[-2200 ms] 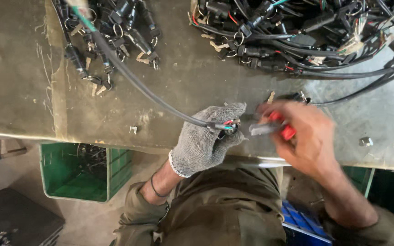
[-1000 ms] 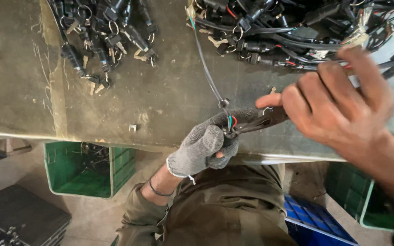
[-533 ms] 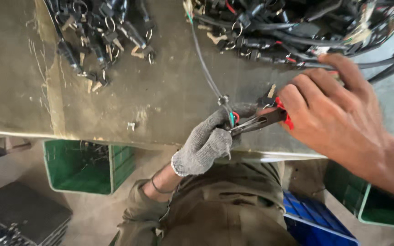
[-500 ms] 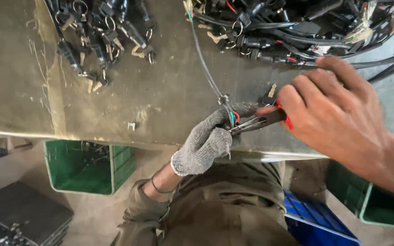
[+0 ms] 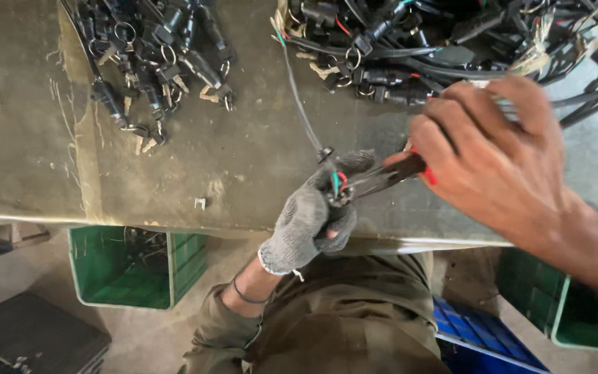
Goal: The person uses red-handled pliers to crimp connectors onto black wires with exposed red and green conductors. The person repeatedly picks up wires from a pile, positions the connector, crimps it, and places the finished unit aside.
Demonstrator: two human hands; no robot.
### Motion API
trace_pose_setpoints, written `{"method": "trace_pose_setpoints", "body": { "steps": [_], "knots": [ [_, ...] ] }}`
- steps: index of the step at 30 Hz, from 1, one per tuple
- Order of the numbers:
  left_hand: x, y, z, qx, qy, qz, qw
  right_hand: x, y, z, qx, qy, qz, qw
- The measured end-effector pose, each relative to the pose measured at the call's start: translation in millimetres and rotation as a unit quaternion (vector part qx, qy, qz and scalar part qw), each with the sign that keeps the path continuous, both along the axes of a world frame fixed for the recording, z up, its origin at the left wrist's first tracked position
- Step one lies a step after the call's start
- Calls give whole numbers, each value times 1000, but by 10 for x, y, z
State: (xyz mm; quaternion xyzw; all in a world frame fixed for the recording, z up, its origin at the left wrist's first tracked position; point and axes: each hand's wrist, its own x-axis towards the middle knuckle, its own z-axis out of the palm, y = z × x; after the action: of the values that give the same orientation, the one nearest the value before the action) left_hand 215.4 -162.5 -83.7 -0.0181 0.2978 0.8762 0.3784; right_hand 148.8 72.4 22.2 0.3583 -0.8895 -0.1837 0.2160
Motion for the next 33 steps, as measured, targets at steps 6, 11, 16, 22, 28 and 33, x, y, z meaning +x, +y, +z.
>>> {"method": "trace_pose_setpoints", "body": {
  "steps": [6,11,16,22,28,33],
  "knots": [
    [-4,-87,14,40,15,-17,999,11,-26,-30,3,73,13,997],
    [-45,-67,62,50,-4,-35,998,-24,26,9,36,153,57,986],
    [-44,-55,81,8,22,-36,999,-24,103,-6,33,35,83,995],
    [-21,-82,-70,-105,100,86,986,126,39,-251,-97,-93,-28,990],
    [-152,-113,-140,-131,113,251,952,105,-161,-642,-213,-148,-147,954],
    [-105,24,1,-165,137,200,956,601,-651,-836,-608,-358,-44,708]
  ]
}}
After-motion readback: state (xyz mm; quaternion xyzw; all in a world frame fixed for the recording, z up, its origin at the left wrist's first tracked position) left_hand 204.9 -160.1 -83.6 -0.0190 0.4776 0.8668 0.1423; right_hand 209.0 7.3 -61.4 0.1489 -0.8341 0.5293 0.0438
